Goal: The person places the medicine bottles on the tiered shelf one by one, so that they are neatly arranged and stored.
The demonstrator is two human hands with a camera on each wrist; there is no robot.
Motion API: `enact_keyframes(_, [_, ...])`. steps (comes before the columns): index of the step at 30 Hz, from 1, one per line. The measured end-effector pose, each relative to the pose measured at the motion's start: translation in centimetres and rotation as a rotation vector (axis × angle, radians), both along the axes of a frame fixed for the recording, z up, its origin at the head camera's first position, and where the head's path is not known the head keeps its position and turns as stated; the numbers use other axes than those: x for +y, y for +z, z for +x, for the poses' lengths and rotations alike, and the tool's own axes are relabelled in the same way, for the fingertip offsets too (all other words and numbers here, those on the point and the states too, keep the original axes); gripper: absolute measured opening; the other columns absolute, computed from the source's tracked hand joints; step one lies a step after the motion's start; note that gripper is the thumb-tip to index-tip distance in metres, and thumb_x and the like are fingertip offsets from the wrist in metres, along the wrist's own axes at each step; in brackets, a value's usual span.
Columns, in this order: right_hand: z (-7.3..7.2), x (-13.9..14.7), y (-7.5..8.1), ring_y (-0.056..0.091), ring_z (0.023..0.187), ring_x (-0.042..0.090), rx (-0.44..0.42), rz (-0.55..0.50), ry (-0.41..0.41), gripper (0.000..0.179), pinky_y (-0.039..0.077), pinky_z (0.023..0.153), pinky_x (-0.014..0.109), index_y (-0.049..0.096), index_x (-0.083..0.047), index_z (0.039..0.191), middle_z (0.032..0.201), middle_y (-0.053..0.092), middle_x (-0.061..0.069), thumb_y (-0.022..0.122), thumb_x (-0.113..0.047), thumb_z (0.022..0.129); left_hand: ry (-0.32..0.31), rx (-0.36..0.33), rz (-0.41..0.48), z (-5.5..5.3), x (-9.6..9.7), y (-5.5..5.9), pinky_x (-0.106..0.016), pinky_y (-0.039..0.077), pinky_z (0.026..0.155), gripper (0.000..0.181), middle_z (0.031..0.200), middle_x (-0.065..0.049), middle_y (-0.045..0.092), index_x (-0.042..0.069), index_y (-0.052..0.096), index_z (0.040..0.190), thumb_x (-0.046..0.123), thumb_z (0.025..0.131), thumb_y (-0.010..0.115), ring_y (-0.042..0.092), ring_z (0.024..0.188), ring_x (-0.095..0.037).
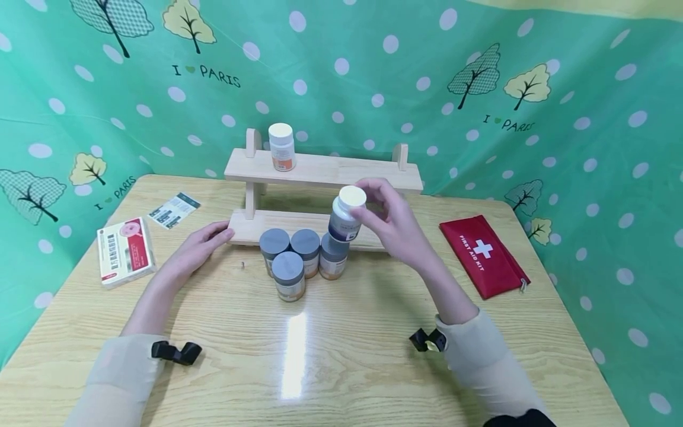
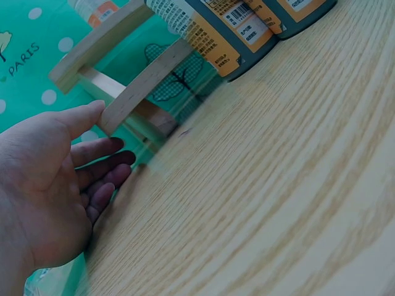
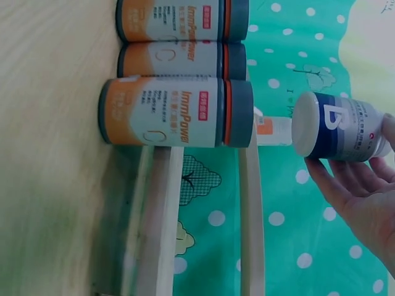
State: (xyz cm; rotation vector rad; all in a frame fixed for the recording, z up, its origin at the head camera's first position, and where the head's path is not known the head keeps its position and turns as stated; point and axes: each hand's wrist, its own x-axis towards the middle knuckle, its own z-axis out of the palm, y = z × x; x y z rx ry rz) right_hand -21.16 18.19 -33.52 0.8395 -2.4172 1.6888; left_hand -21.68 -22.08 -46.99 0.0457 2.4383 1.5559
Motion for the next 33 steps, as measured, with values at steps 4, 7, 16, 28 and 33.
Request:
enact_keyframes(4, [-1.4, -0.5, 0.7, 0.062, 0.107, 0.013, -0.014, 0.035, -0.02, 0.032, 0.055, 0.089, 0.017, 0.049, 0.007, 0.132, 0.123, 0.066, 0.01, 0.058, -0.002, 0.103, 0.0, -0.007, -0.001, -0.1, 0.0, -0.1, -0.059, 0.021, 0.13, 0.078, 0.167, -0.021, 0.033, 0.007, 0.03, 0.162, 0.056, 0.105, 0.049, 0.024, 0.158, -0.04])
enact_keyframes(7, [-2.6, -0.8, 1.0, 0.061, 0.108, 0.013, -0.028, 0.046, -0.023, 0.032, 0.055, 0.087, 0.018, 0.047, 0.007, 0.135, 0.129, 0.064, 0.019, 0.055, -0.003, 0.105, 0.0, -0.01, -0.002, -0.1, -0.1, -0.1, -0.059, 0.021, 0.13, 0.079, 0.167, -0.021, 0.032, 0.007, 0.03, 0.162, 0.057, 0.105, 0.049, 0.024, 0.158, -0.041])
enact_keyframes(16, [-6.3, -1.7, 1.6, 0.062, 0.121, 0.021, -0.097, 0.021, -0.07, 0.031, 0.062, 0.089, 0.028, 0.045, -0.002, 0.137, 0.142, 0.059, 0.023, 0.051, -0.009, 0.107, -0.001, 0.001, -0.003, -0.1, 0.0, -0.1, -0.059, 0.02, 0.13, 0.076, 0.166, -0.022, 0.033, 0.006, 0.031, 0.161, 0.054, 0.106, 0.049, 0.024, 0.158, -0.041])
enact_keyframes(28, [-10.9, -3.3, 3.3, 0.062, 0.125, 0.026, -0.151, 0.032, -0.103, 0.033, 0.063, 0.095, 0.039, 0.046, -0.007, 0.139, 0.142, 0.061, 0.018, 0.053, -0.015, 0.107, -0.004, 0.0, -0.014, -0.1, -0.2, -0.1, -0.059, 0.02, 0.13, 0.078, 0.167, -0.022, 0.032, 0.007, 0.03, 0.162, 0.057, 0.105, 0.049, 0.023, 0.158, -0.041])
enact_keyframes(33, [-12.3, -3.9, 3.5, 0.061, 0.128, 0.023, -0.186, 0.036, -0.098, 0.035, 0.062, 0.097, 0.042, 0.047, -0.009, 0.139, 0.142, 0.061, 0.015, 0.056, -0.018, 0.107, -0.004, -0.007, -0.011, -0.1, -0.2, -0.2, -0.059, 0.02, 0.13, 0.079, 0.167, -0.021, 0.032, 0.007, 0.03, 0.162, 0.058, 0.105, 0.049, 0.023, 0.158, -0.041])
